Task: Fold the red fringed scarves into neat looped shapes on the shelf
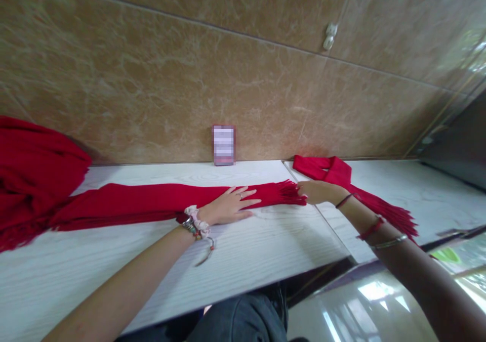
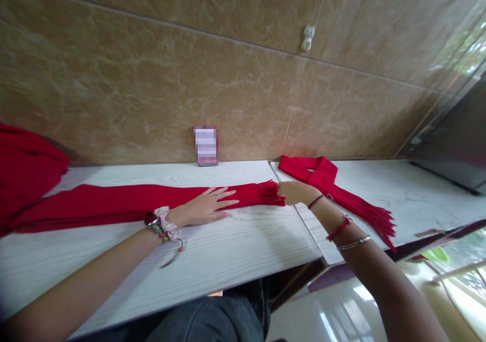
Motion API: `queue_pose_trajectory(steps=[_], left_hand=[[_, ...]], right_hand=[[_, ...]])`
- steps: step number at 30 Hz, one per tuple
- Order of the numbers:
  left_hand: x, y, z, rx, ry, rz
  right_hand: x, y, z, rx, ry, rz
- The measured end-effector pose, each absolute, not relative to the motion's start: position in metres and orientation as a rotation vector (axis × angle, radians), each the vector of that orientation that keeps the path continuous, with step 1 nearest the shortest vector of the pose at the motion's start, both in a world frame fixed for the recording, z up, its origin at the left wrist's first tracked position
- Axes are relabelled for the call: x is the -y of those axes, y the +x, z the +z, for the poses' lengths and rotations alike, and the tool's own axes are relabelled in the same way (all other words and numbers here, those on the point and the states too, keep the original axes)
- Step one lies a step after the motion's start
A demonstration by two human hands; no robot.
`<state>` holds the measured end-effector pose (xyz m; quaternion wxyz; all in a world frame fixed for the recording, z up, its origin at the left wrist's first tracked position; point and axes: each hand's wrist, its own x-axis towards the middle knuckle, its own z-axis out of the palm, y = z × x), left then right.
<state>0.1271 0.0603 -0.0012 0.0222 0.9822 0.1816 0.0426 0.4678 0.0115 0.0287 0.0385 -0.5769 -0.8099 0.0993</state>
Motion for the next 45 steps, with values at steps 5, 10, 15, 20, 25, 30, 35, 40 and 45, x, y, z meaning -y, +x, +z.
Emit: queue_pose_trajectory(steps=[5, 10, 15, 20, 25, 30, 35, 40, 45], left_hand=[[-0.061, 0.116, -0.002, -0.597, 3.031, 0.173], [-0.06, 0.115, -0.001, -0.615, 3.039, 0.175], [-0.057, 0.115, 0.0, -0.609, 3.05, 0.177], [-0.057, 0.114, -0.001, -0.594, 3.045, 0.19], [-0.057, 0.114, -0.002, -0.589, 3.048, 0.212], [-0.057, 0.112, -0.003, -0.608, 3.06, 0.203], [-0.057, 0.111, -0.003, -0.611, 3.064, 0.198], [-0.055, 0.112, -0.001, -0.63, 3.053, 0.168], [-0.053, 0.112, 0.001, -0.641, 3.054, 0.152]], right_hand=[[-0.011, 0.46, 0.054, 2.49, -1.811, 0.305], [-0.014, 0.403, 0.05, 2.616, -1.414, 0.006], [-0.023, 0.388, 0.028, 2.714, -1.494, -0.033], [-0.022, 0.439, 0.028, 2.695, -1.683, -0.097], [-0.021, 0.456, 0.04, 2.528, -1.704, -0.121], [-0.033, 0.409, 0.034, 2.583, -1.326, -0.012], [-0.043, 0.4, 0.027, 2.763, -1.406, -0.049], [-0.043, 0.437, 0.035, 2.797, -1.561, -0.147], [-0.048, 0.434, 0.05, 2.719, -1.493, -0.036]])
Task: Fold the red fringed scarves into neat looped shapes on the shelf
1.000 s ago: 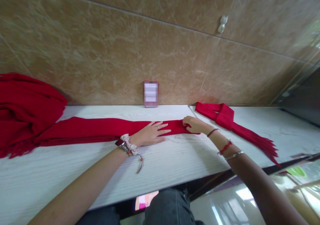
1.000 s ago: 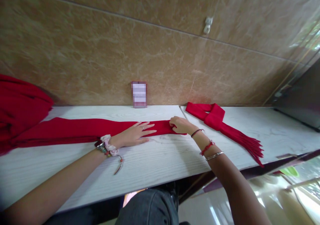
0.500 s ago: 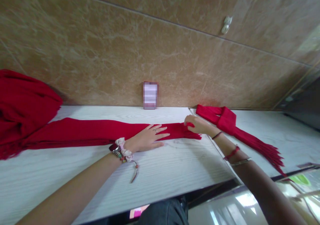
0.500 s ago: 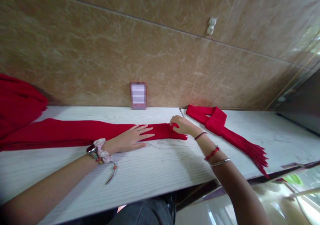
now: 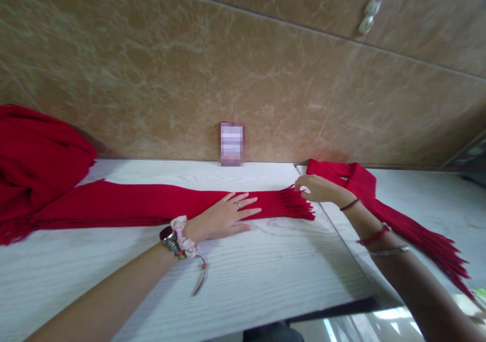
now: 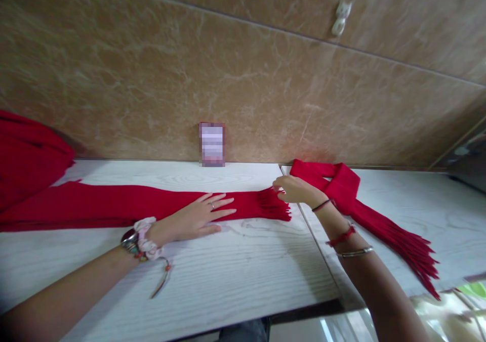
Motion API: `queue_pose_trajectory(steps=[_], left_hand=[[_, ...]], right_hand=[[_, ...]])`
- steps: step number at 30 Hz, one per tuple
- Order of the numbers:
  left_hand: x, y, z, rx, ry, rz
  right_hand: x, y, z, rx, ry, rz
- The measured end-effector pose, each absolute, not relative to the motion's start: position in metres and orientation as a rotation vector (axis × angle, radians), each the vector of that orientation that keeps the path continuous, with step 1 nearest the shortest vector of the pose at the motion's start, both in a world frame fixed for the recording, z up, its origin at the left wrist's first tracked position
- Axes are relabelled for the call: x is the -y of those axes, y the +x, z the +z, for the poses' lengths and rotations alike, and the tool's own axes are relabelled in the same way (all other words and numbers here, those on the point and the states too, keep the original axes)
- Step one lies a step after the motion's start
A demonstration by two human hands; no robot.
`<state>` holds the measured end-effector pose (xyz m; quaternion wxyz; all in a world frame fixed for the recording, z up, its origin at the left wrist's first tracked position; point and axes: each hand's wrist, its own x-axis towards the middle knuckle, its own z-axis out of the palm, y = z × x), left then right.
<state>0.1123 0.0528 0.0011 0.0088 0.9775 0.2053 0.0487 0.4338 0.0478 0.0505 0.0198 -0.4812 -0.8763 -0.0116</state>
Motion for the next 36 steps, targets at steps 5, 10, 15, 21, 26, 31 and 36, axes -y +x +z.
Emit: queue_pose_trajectory(steps=[5, 10, 15, 21, 26, 31, 36], left_hand=[[-0.052, 0.113, 0.0, -0.62, 3.08, 0.176], [-0.053, 0.113, 0.0, -0.626, 3.088, 0.151], [-0.054, 0.115, 0.001, -0.623, 3.097, 0.138], [-0.052, 0.116, 0.002, -0.648, 3.103, 0.13], [-0.05, 0.117, 0.004, -0.688, 3.074, 0.131], [-0.052, 0.118, 0.001, -0.676, 3.066, 0.152], [-0.053, 0.118, 0.0, -0.677, 3.052, 0.174]], right_hand=[[-0.058, 0.395, 0.05, 2.836, -1.266, 0.022], [-0.052, 0.403, 0.041, 2.879, -1.509, -0.1], [-0.042, 0.428, 0.039, 2.738, -1.712, -0.205], [-0.034, 0.402, 0.031, 2.607, -1.356, -0.062], [-0.026, 0.39, 0.028, 2.759, -1.333, -0.04], [-0.022, 0.406, 0.037, 2.811, -1.516, -0.09], [-0.02, 0.43, 0.043, 2.837, -1.735, -0.152]])
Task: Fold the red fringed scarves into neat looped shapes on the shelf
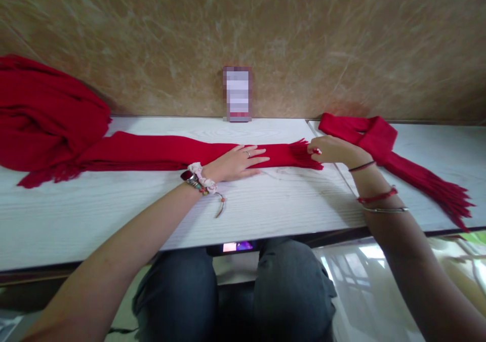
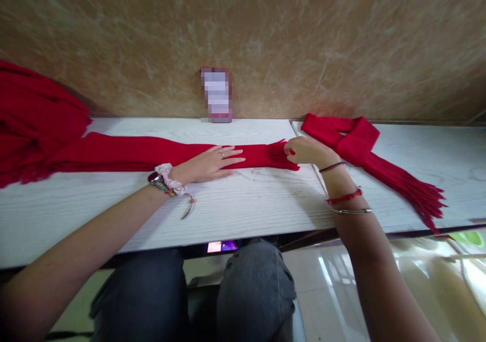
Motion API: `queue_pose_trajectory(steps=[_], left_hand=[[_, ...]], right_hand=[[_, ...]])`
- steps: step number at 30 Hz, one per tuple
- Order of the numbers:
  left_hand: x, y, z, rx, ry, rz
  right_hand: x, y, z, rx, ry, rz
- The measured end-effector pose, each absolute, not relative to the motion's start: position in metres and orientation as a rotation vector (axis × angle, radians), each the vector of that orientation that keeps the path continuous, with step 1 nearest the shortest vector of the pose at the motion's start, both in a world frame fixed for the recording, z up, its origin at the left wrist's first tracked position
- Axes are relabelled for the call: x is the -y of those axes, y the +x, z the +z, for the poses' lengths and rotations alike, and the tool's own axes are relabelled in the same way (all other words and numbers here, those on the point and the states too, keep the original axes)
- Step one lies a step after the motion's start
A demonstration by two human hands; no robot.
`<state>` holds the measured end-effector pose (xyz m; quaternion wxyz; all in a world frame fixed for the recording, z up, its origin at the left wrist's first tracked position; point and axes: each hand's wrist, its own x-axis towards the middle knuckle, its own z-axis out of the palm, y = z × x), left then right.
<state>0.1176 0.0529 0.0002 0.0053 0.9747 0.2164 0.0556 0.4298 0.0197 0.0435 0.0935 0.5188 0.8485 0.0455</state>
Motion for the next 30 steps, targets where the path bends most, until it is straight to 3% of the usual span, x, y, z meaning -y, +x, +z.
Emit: queue_pose_trajectory(steps=[5, 8, 12, 19, 23, 26, 30], left_hand=[[-0.054, 0.117, -0.001, -0.671, 3.049, 0.171], [-0.055, 0.118, -0.002, -0.661, 3.047, 0.181], [-0.054, 0.118, 0.0, -0.65, 3.047, 0.193], [-0.054, 0.117, 0.0, -0.652, 3.045, 0.192], [-0.055, 0.117, -0.001, -0.668, 3.036, 0.187], [-0.055, 0.117, -0.001, -0.664, 3.042, 0.188], [-0.054, 0.117, 0.0, -0.666, 3.049, 0.194]], right_hand=[[-0.015, 0.43, 0.047, -2.822, 1.616, 0.283], [-0.014, 0.412, 0.044, -3.065, 1.409, 0.099], [-0.017, 0.399, 0.037, -2.971, 1.179, -0.122], [-0.021, 0.446, 0.043, -2.555, 1.499, 0.034], [-0.013, 0.438, 0.051, -2.849, 1.563, 0.153], [-0.006, 0.405, 0.051, -3.053, 1.317, -0.016], [-0.007, 0.388, 0.045, -2.907, 1.151, -0.19]])
